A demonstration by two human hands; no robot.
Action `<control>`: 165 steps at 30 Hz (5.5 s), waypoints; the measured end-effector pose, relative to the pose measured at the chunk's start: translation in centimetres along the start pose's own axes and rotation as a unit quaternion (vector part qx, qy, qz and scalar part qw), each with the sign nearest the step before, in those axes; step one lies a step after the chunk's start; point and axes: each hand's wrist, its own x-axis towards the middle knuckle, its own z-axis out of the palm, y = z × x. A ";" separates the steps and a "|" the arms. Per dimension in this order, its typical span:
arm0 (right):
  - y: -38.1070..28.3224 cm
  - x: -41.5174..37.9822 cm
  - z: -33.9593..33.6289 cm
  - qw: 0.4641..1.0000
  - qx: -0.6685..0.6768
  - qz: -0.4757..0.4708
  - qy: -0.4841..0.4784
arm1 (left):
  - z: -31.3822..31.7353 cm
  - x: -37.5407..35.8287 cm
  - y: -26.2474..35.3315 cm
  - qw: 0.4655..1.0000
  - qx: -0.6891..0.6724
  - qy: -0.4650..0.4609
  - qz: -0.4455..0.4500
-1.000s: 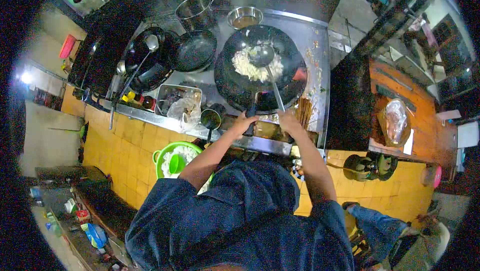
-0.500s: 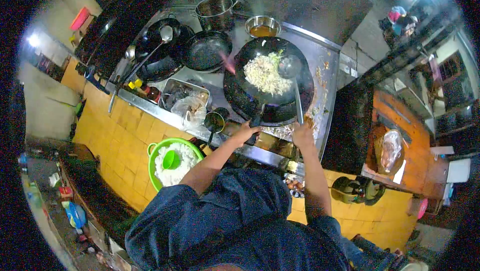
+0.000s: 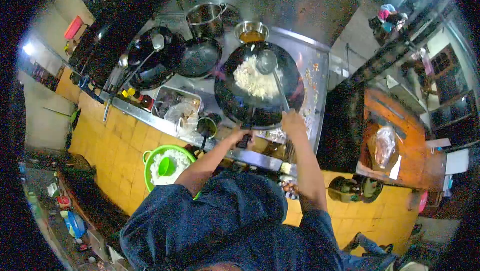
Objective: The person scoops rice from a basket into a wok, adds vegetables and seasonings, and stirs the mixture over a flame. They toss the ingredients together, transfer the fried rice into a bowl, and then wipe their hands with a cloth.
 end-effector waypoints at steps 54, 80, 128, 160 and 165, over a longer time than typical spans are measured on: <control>-1.1 -13.2 -8.8 0.987 -0.138 -0.085 -0.001 | 12.7 -17.1 4.9 0.990 0.031 -0.027 -0.139; -1.5 -14.9 -7.0 0.987 -0.119 -0.105 -0.005 | 11.0 -14.0 7.8 0.976 0.098 0.058 -0.186; -5.3 -10.1 2.2 0.675 0.657 0.275 -0.192 | 0.4 -13.6 -2.6 0.973 0.196 0.002 -0.123; -5.5 -88.6 12.7 0.129 0.066 0.755 0.640 | 41.4 -36.6 -38.9 0.426 0.527 -0.662 -0.320; -7.7 -97.2 8.7 0.080 -0.143 0.830 0.534 | 45.7 -40.6 -44.2 0.294 0.547 -0.709 -0.334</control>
